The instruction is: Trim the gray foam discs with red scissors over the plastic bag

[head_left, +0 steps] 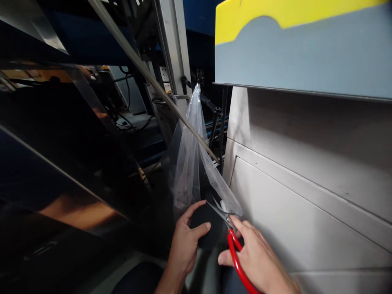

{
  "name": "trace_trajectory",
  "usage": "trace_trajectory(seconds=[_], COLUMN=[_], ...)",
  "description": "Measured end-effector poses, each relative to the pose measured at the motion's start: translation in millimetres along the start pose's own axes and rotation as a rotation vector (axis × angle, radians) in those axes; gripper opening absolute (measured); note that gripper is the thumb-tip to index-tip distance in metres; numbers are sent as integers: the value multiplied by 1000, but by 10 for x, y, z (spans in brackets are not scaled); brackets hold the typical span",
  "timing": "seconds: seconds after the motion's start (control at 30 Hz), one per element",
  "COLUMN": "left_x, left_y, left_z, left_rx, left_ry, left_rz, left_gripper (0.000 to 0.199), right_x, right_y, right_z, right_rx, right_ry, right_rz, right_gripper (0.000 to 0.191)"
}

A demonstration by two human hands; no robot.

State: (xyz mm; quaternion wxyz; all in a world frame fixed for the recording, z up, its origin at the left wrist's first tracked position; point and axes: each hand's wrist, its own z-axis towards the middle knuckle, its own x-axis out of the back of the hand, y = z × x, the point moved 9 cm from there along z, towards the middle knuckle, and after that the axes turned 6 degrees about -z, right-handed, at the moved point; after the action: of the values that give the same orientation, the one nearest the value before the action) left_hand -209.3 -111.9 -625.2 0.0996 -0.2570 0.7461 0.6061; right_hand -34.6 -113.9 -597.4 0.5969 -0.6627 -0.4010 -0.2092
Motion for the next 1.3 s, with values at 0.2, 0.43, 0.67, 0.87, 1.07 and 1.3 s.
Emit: trace_trajectory(seconds=[0.2,0.43,0.67,0.87,1.07,1.3], left_x=[-2,36,127,153,139,111], left_y=[8,-2,29,36,16,17], left_z=[-7,-21,-7,3,30,5], left_rx=[26,23,6,-7,-17,4], left_ry=[-23,-22,22,85,65,72], left_rz=[17,35,38,-43,-24,-58], left_gripper=[63,50,56,58,56,58], right_x=[-32,6,-57,-23,-69,-71], right_y=[34,33,-77,5,-2,-11], right_z=[10,-10,27,-13,40,55], right_rx=[-24,31,85,30,-4,3], right_ry=[-62,-9,-90,-24,-18,-61], right_rz=[1,-30,71,-51,-61,-55], right_gripper=[78,94,49,85,93,85])
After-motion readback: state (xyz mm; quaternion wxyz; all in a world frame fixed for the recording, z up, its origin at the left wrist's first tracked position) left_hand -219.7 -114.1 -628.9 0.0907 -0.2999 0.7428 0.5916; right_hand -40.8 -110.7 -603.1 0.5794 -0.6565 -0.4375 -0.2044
